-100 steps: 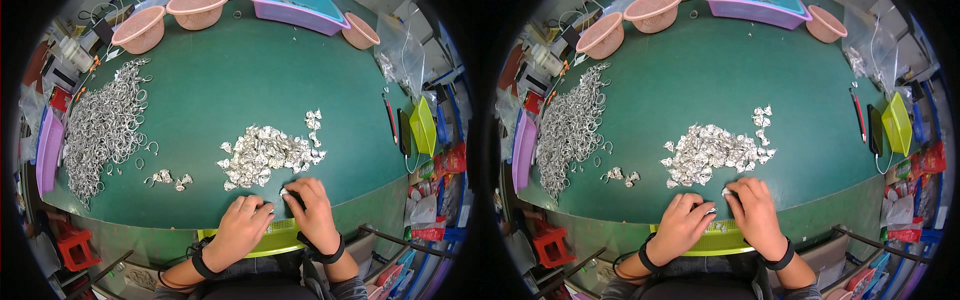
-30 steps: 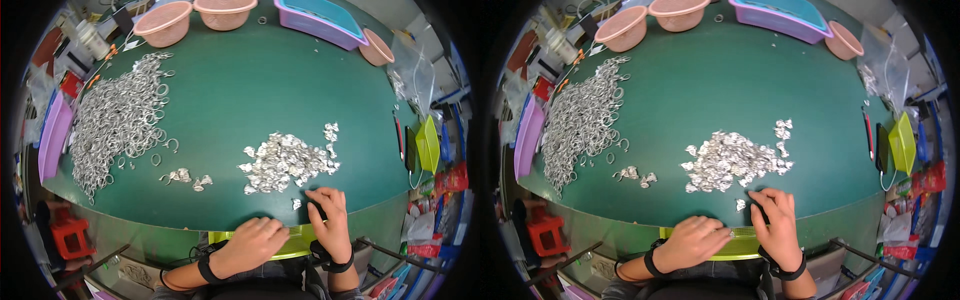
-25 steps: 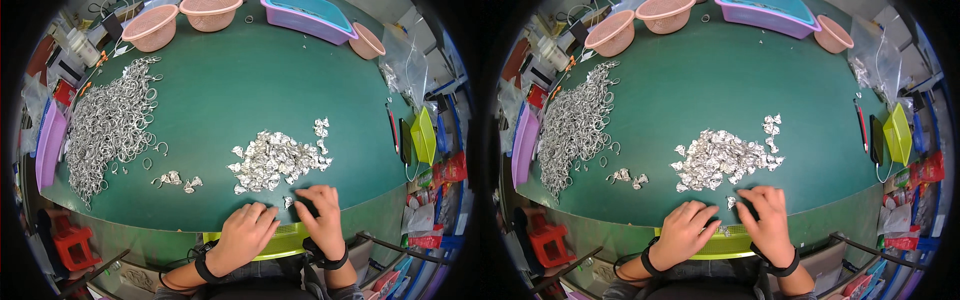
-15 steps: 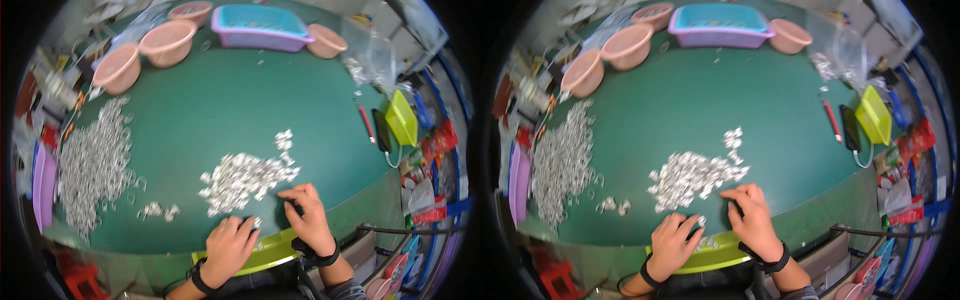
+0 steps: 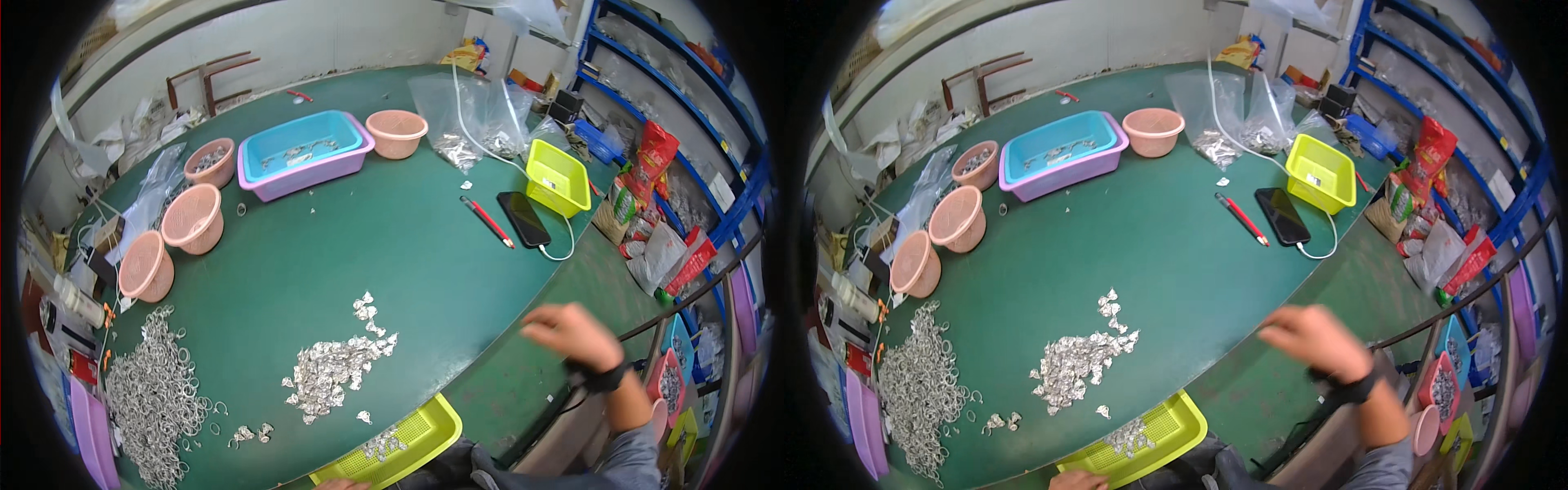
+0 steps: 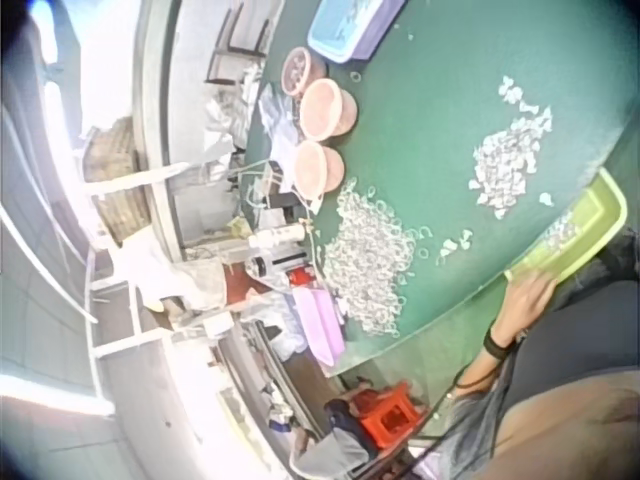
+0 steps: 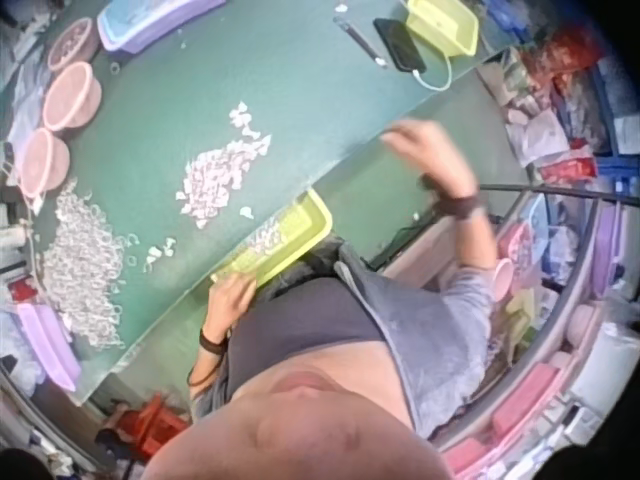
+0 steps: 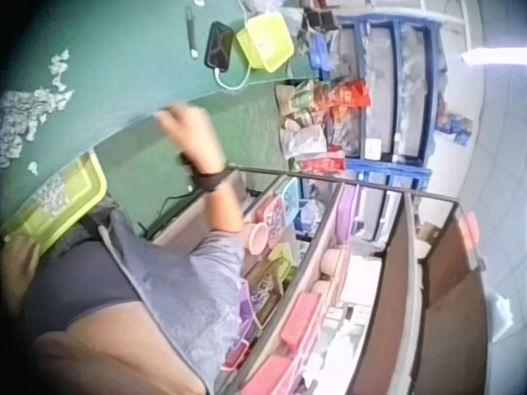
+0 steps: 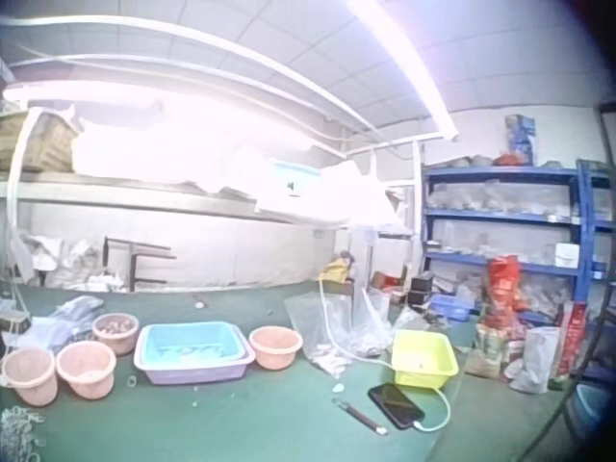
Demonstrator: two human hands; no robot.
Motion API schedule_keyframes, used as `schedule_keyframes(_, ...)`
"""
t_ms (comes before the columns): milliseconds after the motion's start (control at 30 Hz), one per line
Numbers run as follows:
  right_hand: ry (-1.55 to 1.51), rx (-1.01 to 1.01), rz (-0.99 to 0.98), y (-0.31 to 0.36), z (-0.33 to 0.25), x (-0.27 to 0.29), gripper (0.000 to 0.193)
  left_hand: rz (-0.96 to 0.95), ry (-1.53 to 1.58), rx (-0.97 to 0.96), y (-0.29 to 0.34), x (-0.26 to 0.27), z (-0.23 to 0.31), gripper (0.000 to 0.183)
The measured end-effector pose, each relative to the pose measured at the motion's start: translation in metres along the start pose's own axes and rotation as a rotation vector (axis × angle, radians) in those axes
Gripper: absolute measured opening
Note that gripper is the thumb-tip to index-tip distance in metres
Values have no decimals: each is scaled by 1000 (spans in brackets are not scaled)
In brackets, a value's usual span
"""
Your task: Trimming excess material from small metal parts using pliers.
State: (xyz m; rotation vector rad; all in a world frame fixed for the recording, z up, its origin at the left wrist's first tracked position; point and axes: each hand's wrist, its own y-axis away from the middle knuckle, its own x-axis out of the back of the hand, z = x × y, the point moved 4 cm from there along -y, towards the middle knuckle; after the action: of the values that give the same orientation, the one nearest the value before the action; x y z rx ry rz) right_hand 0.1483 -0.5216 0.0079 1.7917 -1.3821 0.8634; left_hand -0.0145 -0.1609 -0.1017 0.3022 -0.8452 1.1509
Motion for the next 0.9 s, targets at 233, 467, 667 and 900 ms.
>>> schedule_keyframes(233,146,-278,385,47,10,242,30,-213,-61,302,50,-9,-44,30)
schedule_keyframes(467,160,-511,635,58,72,320,33,125,42,892,61,-25,-54,32)
schedule_keyframes(667,65,-367,906,-28,211,277,22,-100,425,1142,35,-32,-79,33)
schedule_keyframes(900,-7,-522,1171,-77,416,201,27,-244,431,1277,27,-27,-72,38)
